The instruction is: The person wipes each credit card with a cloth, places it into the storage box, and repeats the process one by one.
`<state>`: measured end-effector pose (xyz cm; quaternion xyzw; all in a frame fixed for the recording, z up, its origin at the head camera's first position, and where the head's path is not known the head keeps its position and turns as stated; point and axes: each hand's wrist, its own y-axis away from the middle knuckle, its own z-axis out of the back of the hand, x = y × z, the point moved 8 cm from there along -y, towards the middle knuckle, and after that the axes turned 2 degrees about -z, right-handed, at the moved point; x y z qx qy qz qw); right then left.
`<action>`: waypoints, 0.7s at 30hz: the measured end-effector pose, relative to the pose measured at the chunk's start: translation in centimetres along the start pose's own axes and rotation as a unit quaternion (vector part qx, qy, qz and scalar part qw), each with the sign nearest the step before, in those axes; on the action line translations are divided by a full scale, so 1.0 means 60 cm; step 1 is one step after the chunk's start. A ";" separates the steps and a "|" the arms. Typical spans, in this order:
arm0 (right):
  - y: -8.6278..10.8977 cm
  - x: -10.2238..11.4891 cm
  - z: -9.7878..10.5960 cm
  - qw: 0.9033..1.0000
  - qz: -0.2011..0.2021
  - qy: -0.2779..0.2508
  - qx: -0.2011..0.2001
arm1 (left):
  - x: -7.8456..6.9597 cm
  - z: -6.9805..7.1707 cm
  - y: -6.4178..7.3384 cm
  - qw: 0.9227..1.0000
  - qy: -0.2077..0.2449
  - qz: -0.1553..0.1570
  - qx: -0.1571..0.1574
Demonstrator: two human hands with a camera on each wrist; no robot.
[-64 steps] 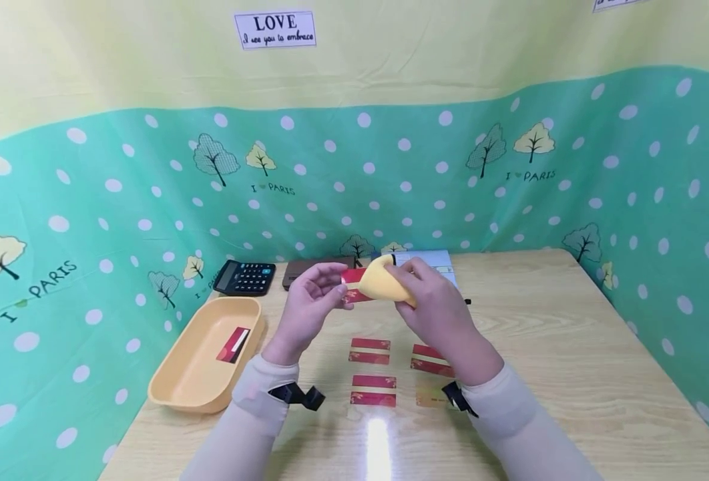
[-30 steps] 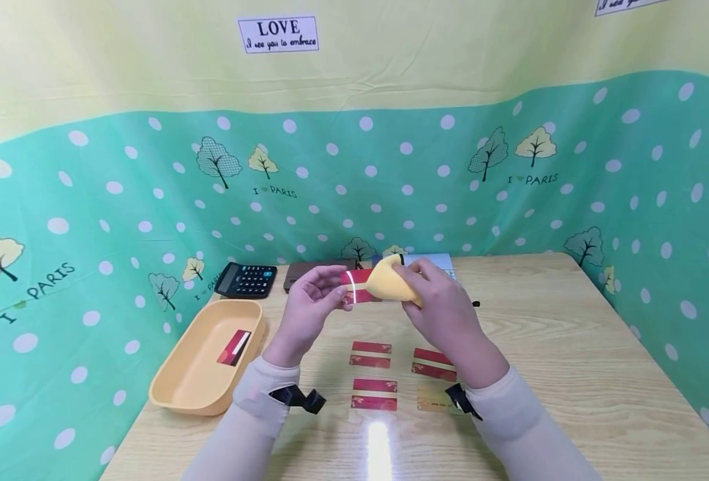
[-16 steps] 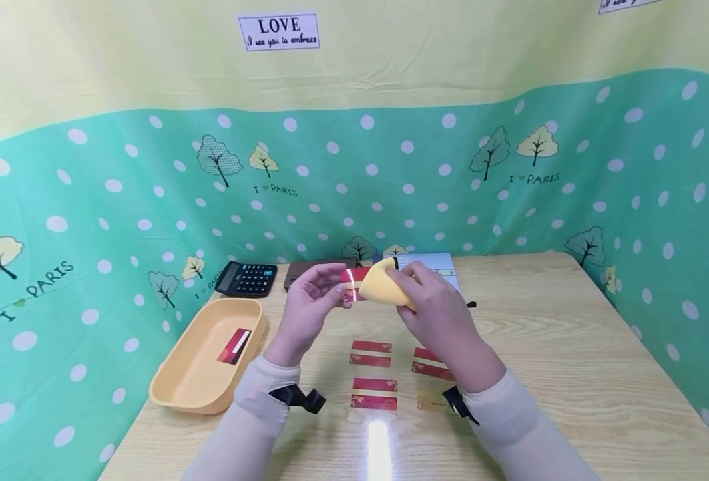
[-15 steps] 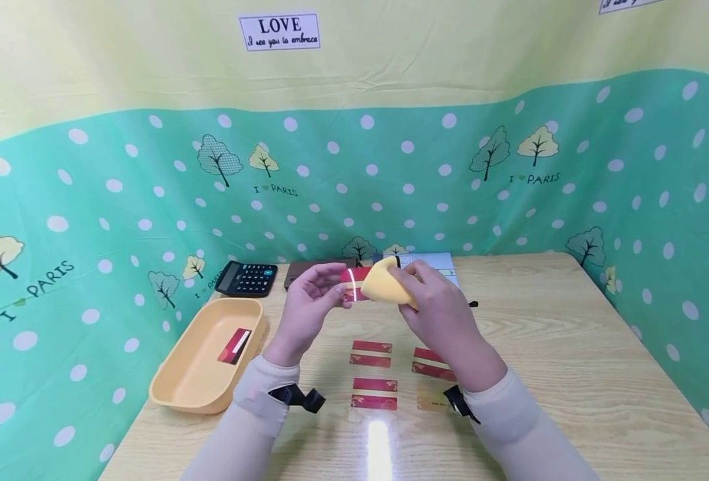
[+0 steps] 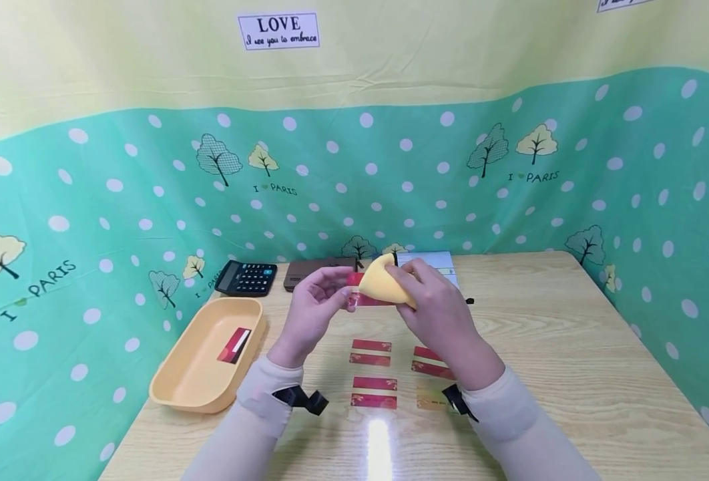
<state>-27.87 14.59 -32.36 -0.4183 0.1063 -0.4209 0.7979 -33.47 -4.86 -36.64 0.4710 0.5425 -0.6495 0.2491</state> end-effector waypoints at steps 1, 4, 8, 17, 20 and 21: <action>0.000 0.000 0.000 1.000 0.001 -0.001 0.001 | 0.000 0.001 0.000 1.000 0.000 0.000 -0.002; 0.000 -0.003 0.001 1.000 0.005 0.003 0.002 | -0.002 0.006 -0.001 1.000 0.005 -0.003 -0.010; -0.001 -0.009 0.005 1.000 0.006 0.010 -0.001 | -0.008 0.018 -0.003 1.000 0.008 -0.011 -0.026; -0.005 -0.048 0.036 0.999 -0.013 0.022 -0.025 | -0.021 0.053 -0.006 0.997 0.028 -0.017 -0.064; -0.005 -0.063 0.054 0.998 -0.024 0.013 -0.048 | -0.026 0.062 -0.006 0.997 0.026 -0.018 -0.070; -0.005 -0.066 0.059 0.998 -0.027 0.007 -0.054 | -0.028 0.064 -0.006 0.997 0.025 -0.018 -0.071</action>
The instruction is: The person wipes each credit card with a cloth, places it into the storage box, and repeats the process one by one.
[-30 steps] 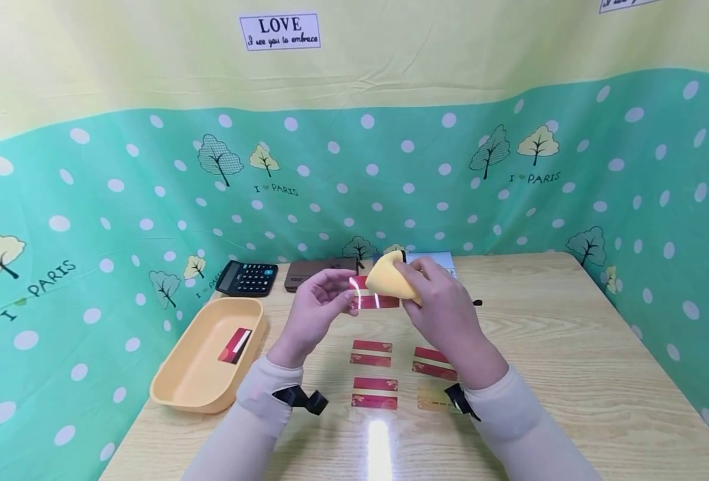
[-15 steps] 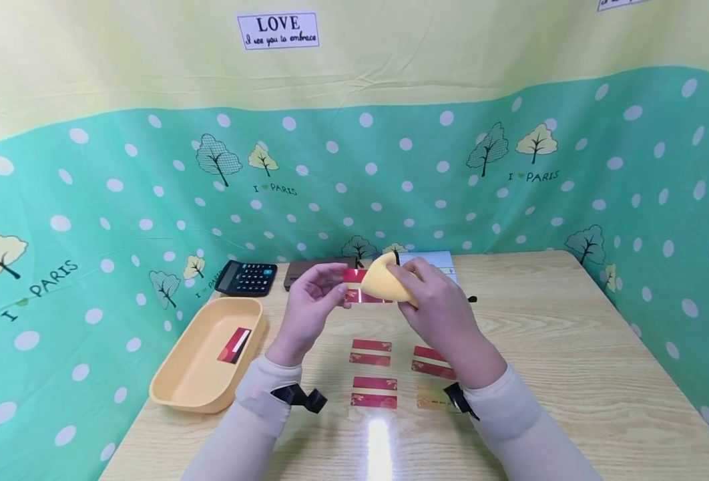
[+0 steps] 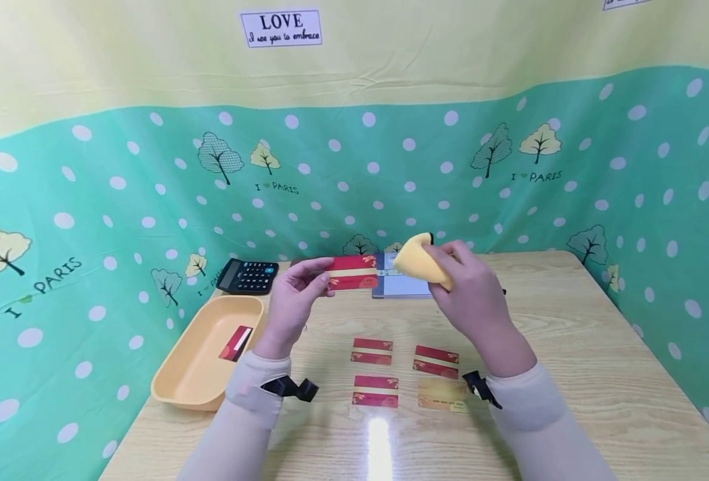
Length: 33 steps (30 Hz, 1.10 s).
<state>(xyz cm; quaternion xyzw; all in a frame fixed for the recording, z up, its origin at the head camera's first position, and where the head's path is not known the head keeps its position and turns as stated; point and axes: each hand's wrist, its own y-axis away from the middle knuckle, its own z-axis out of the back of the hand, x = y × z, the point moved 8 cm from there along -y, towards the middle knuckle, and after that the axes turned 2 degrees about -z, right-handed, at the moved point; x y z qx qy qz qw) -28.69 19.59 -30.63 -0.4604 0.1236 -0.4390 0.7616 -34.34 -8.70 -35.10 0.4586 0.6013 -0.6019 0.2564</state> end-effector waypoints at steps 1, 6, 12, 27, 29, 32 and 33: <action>-0.001 -0.004 0.005 1.000 -0.002 -0.004 -0.006 | -0.001 0.001 -0.001 1.000 -0.001 0.001 0.000; -0.003 -0.017 0.022 0.999 -0.015 -0.017 -0.024 | -0.003 0.004 -0.002 1.000 0.000 0.009 0.004; -0.003 -0.022 0.029 0.999 -0.029 -0.026 -0.037 | -0.002 0.002 -0.002 0.999 -0.026 0.012 0.026; -0.005 -0.019 0.032 0.997 -0.031 -0.052 -0.051 | 0.003 0.001 -0.005 1.000 -0.024 -0.008 -0.013; -0.006 -0.019 0.032 0.997 -0.030 -0.054 -0.049 | 0.005 -0.003 -0.004 1.000 -0.018 -0.006 -0.005; -0.005 -0.019 0.031 0.997 -0.030 -0.056 -0.048 | 0.008 -0.007 -0.004 1.000 -0.003 0.001 0.005; -0.005 -0.019 0.030 0.997 -0.030 -0.056 -0.046 | 0.009 -0.008 -0.004 1.000 0.000 0.005 0.007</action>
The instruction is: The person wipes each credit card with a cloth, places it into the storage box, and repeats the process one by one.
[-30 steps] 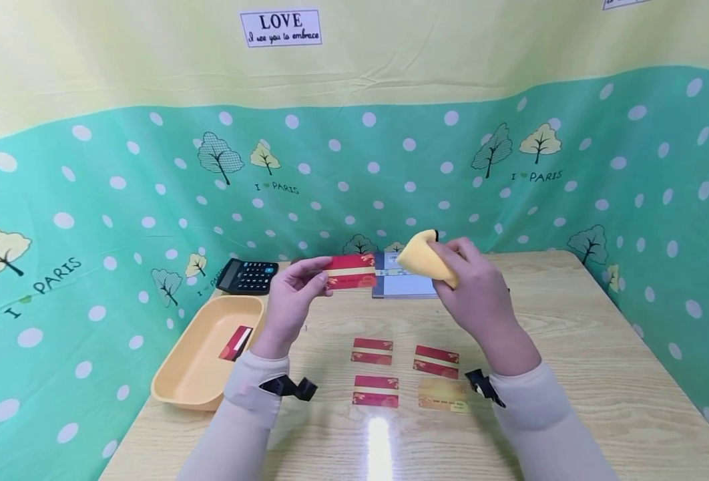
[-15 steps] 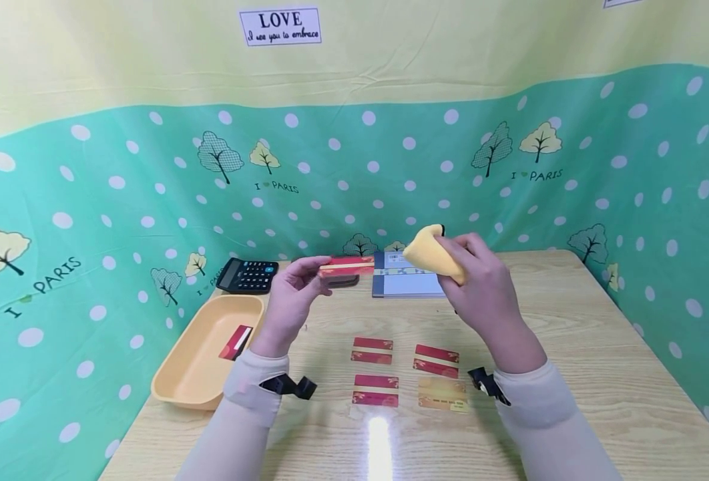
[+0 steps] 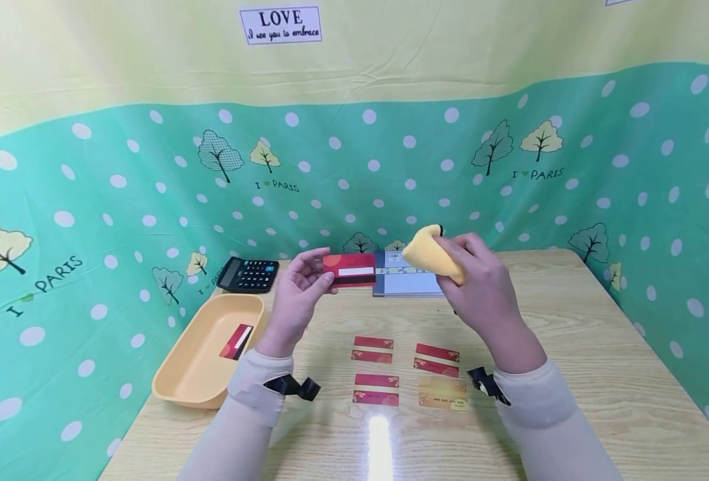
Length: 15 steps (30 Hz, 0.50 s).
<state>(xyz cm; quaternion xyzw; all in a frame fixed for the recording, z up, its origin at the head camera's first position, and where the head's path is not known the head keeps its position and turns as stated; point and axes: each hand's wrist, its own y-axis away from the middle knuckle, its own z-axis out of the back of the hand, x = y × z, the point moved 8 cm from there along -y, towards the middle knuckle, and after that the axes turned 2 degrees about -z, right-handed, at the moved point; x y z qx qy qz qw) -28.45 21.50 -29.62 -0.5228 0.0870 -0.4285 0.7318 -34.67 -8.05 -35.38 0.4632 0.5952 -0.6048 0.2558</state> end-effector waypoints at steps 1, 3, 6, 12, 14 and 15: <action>0.000 0.001 0.000 1.000 0.001 0.000 0.000 | 0.001 -0.001 0.000 1.000 0.001 0.004 0.001; 0.000 0.003 0.000 1.000 0.003 -0.002 -0.002 | 0.001 -0.002 0.001 1.000 0.002 0.010 0.001; 0.000 0.007 -0.001 1.000 0.005 -0.006 -0.003 | 0.003 -0.003 0.002 1.000 0.002 0.017 0.004; 0.001 0.009 -0.005 1.000 0.008 -0.013 0.000 | 0.003 -0.006 0.002 1.000 0.002 0.011 0.010; 0.002 0.009 -0.007 1.000 0.008 -0.013 0.003 | 0.002 -0.007 0.002 1.000 0.000 0.010 0.010; 0.002 0.009 -0.008 1.000 0.008 -0.014 0.006 | 0.001 -0.008 0.002 1.000 0.000 0.011 0.010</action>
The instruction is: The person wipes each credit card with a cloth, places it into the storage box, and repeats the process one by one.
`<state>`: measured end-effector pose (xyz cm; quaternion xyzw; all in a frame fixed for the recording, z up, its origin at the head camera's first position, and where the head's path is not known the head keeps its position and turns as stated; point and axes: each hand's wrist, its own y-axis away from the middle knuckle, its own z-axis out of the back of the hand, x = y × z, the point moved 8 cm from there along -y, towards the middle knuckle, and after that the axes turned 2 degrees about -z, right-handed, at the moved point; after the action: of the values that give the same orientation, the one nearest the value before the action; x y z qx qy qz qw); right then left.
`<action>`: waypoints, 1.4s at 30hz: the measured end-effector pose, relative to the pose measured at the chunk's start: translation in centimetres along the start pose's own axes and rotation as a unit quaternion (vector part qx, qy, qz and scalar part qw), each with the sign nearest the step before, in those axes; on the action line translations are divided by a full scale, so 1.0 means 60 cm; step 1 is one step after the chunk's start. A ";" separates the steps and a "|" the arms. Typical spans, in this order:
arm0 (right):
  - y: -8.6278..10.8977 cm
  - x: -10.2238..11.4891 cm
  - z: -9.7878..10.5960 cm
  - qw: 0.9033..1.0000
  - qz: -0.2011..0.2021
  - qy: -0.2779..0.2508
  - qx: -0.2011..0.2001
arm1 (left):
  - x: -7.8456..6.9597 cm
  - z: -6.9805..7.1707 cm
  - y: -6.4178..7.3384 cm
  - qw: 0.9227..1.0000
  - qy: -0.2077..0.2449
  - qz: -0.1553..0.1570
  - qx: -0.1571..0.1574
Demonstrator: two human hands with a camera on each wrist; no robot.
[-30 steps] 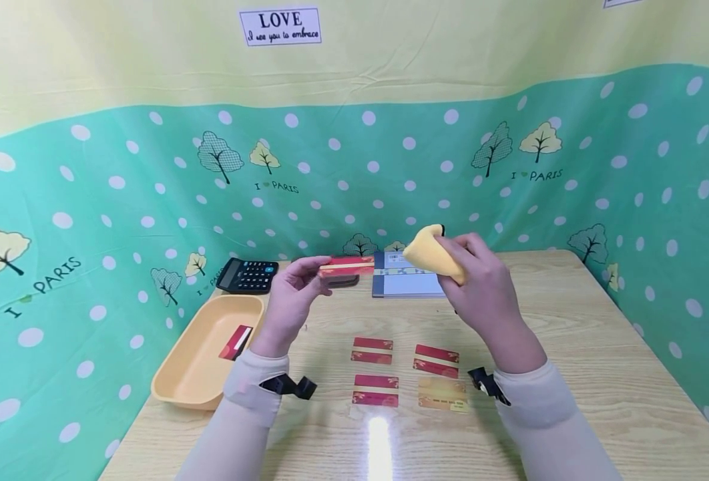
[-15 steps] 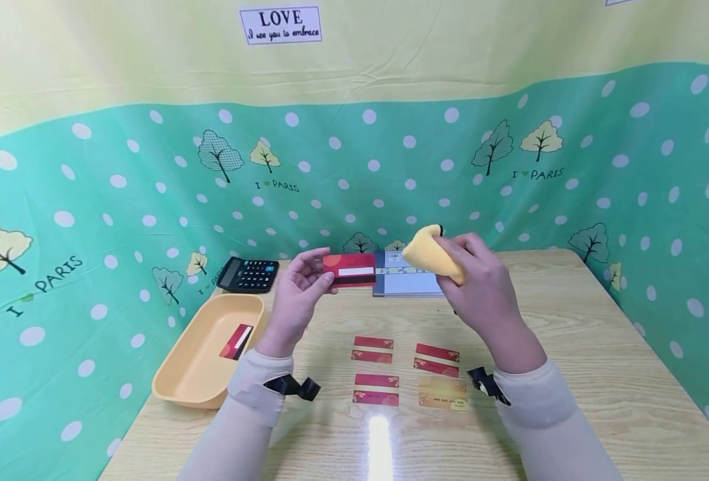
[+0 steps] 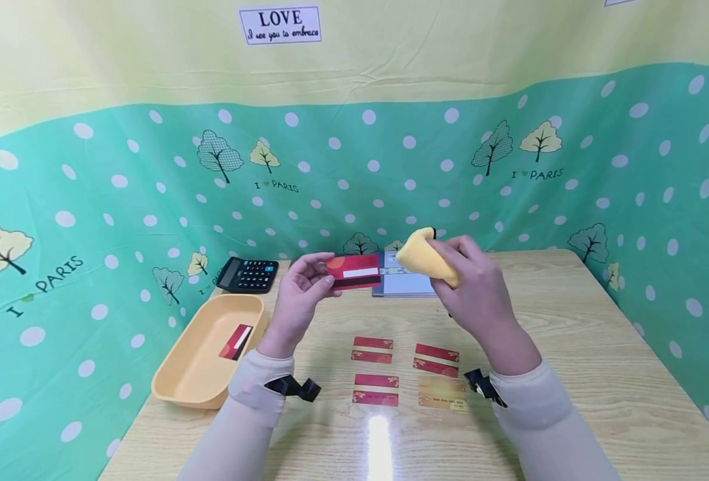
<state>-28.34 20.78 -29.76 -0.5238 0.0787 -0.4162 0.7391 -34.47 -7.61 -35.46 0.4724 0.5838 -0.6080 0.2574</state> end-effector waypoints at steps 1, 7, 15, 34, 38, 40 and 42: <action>0.000 0.001 -0.001 1.000 0.001 0.000 0.001 | 0.000 0.000 0.000 1.000 0.001 0.002 0.000; 0.002 0.004 -0.009 1.000 0.001 0.003 0.013 | 0.001 -0.001 0.000 1.000 0.004 0.008 0.004; 0.004 0.012 -0.015 1.000 0.004 0.014 0.022 | 0.002 -0.004 0.000 1.000 0.001 0.006 0.011; 0.016 0.034 -0.048 0.998 0.020 -0.018 0.050 | 0.022 -0.022 0.001 0.999 -0.006 0.021 0.028; 0.023 0.044 -0.069 0.996 0.030 -0.010 0.079 | 0.027 -0.034 0.006 0.999 -0.013 0.029 0.043; 0.027 0.048 -0.078 0.995 0.031 -0.002 0.091 | 0.030 -0.042 0.011 0.998 -0.017 0.031 0.057; 0.030 0.050 -0.084 0.995 0.028 0.006 0.098 | 0.032 -0.050 0.015 0.997 -0.020 0.035 0.072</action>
<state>-28.22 15.32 -32.52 -0.4439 0.0567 -0.4045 0.7975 -33.66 -4.47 -37.16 0.4974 0.5165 -0.6485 0.2557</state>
